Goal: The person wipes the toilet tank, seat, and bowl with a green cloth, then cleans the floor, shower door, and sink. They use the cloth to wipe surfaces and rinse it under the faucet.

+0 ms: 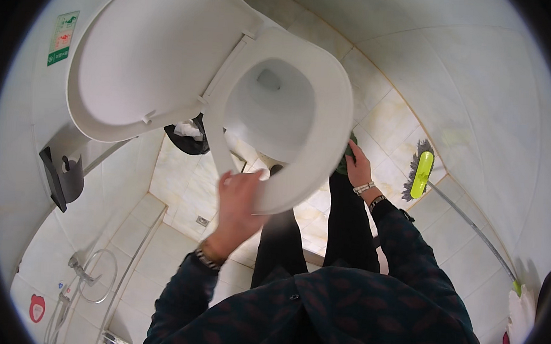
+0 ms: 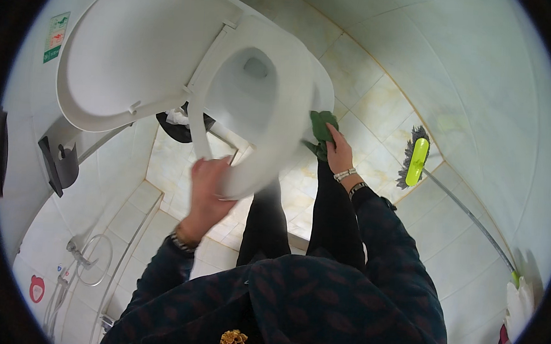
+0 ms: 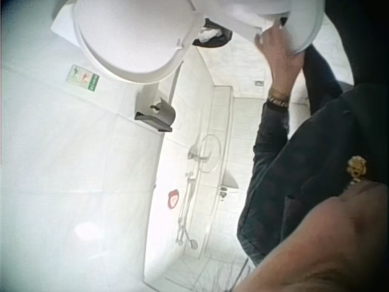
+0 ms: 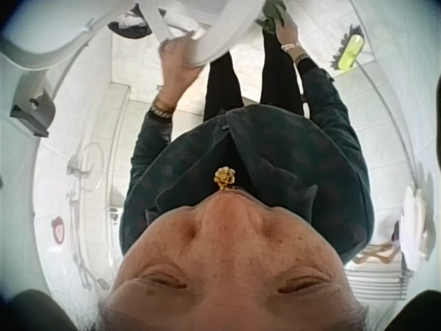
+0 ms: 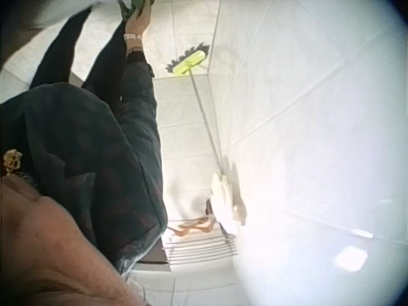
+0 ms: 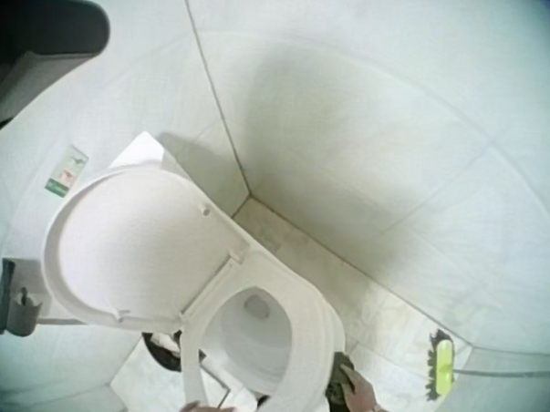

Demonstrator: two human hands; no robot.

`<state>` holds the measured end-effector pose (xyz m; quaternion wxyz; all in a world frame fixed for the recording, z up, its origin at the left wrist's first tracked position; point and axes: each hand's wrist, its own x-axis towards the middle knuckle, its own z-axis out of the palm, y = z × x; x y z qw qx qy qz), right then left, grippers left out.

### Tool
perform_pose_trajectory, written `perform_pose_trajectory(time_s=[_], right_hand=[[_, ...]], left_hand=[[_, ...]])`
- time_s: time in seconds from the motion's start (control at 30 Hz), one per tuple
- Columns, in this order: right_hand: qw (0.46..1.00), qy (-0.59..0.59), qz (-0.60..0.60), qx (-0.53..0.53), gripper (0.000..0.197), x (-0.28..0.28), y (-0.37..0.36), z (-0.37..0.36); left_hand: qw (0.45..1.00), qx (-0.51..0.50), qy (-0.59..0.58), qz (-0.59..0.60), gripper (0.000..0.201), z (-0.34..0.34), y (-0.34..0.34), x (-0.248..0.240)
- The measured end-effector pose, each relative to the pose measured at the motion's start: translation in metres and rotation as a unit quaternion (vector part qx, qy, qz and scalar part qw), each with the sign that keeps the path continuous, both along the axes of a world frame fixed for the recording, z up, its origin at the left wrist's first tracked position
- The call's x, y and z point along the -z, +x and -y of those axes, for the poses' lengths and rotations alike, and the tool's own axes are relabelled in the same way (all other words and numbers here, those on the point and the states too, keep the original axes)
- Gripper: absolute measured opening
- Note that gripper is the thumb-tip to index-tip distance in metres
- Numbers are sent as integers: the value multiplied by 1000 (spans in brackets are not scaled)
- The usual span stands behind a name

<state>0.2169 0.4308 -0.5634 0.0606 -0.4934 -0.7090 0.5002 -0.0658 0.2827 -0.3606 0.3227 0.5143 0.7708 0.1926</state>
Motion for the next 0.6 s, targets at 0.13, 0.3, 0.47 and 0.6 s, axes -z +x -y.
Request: perform_pose_trajectory(time_s=[0.13,0.3,0.47,0.6], right_hand=[[982,88,57,-157,51,20,-27,-11],[866,317,156,-353,41,59,-43,-22],[861,238,230,-386,43,88,-58,44],[902,99,268,-325,51,105,-135,106]], left_hand=[[983,-152,98,-21,65,3,-73,-50],[897,-218,225,-311,71,-10,-140,-61],[807,-158,266,-503,91,-6,-181,-46],[822,-270,240,-441,94,4,-206,-25]])
